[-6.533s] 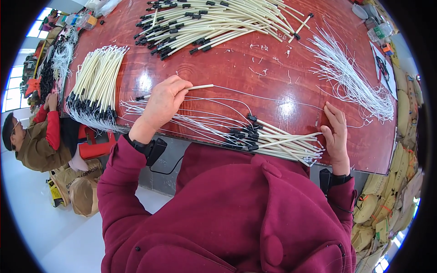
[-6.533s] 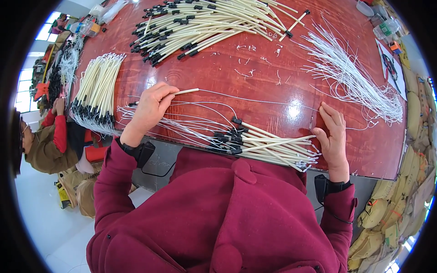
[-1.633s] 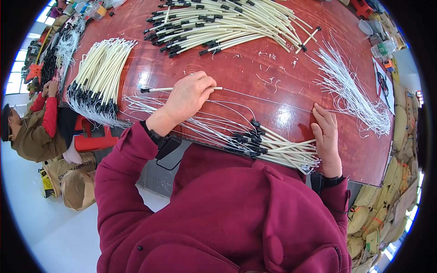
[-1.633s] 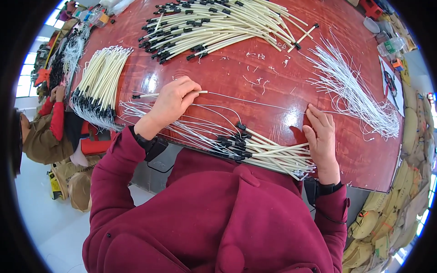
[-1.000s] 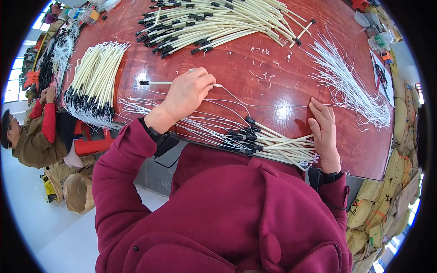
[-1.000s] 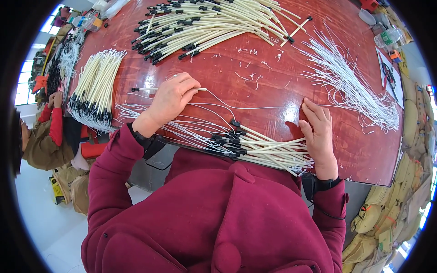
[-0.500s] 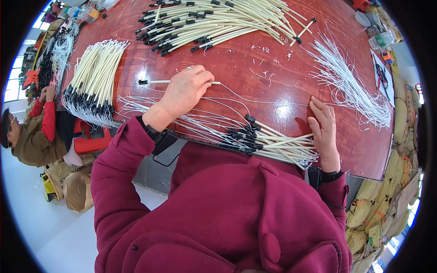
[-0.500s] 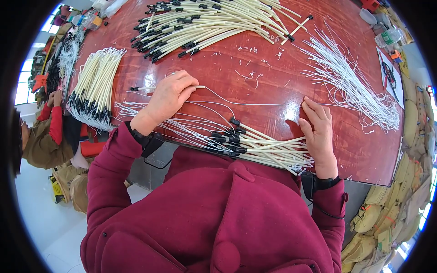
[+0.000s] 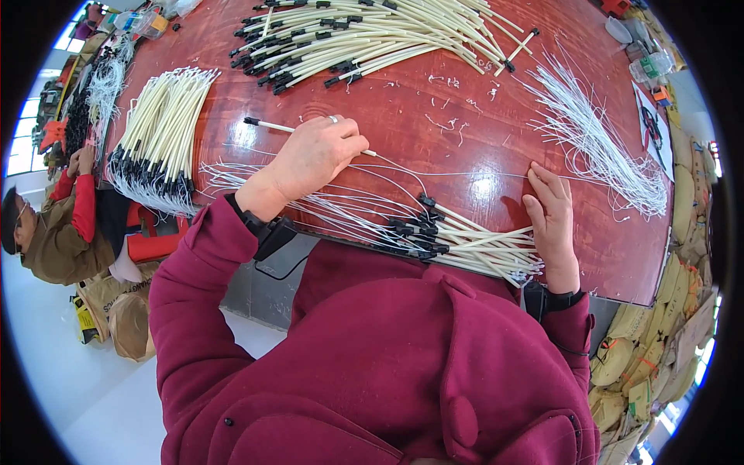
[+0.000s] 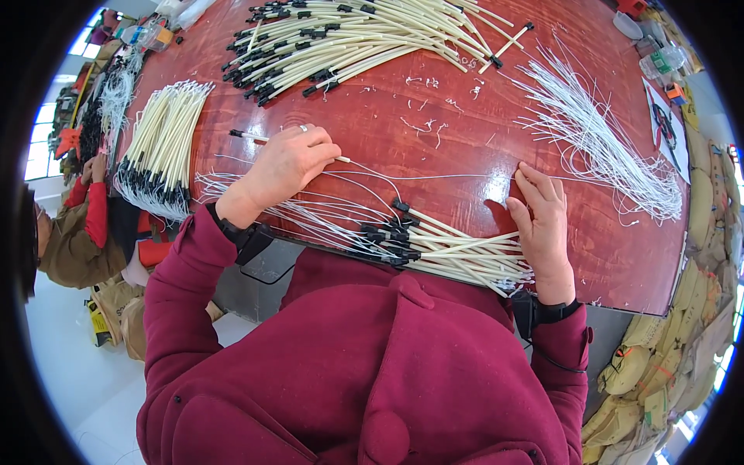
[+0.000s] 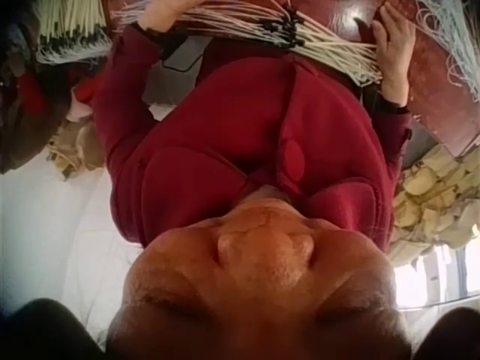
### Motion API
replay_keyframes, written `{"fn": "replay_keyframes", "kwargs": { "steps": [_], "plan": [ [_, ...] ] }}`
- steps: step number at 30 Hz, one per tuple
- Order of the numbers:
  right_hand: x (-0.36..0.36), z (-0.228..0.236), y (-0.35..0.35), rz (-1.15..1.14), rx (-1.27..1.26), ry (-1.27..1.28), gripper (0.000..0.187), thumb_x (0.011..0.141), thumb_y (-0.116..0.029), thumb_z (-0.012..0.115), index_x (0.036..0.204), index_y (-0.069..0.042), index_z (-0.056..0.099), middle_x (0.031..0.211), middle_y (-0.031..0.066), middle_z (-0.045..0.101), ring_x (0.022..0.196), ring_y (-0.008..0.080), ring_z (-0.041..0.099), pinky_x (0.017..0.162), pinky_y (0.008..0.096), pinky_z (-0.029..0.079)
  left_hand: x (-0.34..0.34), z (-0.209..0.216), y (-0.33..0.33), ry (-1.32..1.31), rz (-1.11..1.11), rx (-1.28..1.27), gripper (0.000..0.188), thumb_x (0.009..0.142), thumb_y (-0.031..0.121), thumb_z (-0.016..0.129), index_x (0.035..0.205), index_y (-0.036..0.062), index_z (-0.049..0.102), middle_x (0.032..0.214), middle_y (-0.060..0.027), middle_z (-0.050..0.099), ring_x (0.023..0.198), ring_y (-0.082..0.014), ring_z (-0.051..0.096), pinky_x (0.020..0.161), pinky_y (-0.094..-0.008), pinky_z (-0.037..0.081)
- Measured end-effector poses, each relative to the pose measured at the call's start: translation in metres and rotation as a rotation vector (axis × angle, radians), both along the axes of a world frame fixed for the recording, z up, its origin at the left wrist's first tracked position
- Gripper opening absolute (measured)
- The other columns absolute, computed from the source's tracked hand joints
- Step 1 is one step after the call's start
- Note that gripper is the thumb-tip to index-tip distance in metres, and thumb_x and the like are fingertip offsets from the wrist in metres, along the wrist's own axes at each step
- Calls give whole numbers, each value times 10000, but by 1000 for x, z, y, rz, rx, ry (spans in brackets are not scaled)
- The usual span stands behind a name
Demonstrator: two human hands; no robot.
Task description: Sorting and organizing long thin rod components with attached white strings on a production table.
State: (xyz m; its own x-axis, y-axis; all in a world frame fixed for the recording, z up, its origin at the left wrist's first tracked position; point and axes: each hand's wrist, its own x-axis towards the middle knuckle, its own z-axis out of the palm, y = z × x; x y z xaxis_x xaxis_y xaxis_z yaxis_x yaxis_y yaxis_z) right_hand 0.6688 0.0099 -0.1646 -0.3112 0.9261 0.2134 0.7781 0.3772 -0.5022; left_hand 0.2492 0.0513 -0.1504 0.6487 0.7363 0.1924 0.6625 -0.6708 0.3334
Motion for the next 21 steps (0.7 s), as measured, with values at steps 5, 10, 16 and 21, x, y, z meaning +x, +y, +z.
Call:
{"fn": "replay_keyframes", "kwargs": {
  "steps": [5,10,16,21],
  "plan": [
    [-5,3,-7,-31,6,-72,446,921,-177,697,1298,55,642,1379,152,603,1223,353,548,1064,429,435,11,4,5,133,-87,38,86,867,91,691,952,94,681,930,-52,634,867,-280,640,776,-409,501],
    [-12,0,-12,-58,-12,-158,510,934,-197,682,1374,44,594,1445,161,567,1299,351,530,1106,428,413,38,-2,16,173,-135,63,45,871,109,682,897,94,649,914,-65,628,867,-284,651,769,-417,514],
    [-13,-4,-17,-59,24,-189,545,923,-187,688,1403,41,564,1464,167,545,1298,362,528,1107,437,411,83,-8,28,166,-126,60,56,879,113,665,887,79,621,893,-84,608,880,-302,657,759,-437,535],
    [-12,-5,-15,-49,20,-177,545,923,-179,689,1405,39,562,1463,168,545,1293,363,531,1103,434,414,99,-9,30,-26,-156,24,80,882,101,641,936,57,602,935,-107,598,920,-317,649,753,-440,535]
  ]
}}
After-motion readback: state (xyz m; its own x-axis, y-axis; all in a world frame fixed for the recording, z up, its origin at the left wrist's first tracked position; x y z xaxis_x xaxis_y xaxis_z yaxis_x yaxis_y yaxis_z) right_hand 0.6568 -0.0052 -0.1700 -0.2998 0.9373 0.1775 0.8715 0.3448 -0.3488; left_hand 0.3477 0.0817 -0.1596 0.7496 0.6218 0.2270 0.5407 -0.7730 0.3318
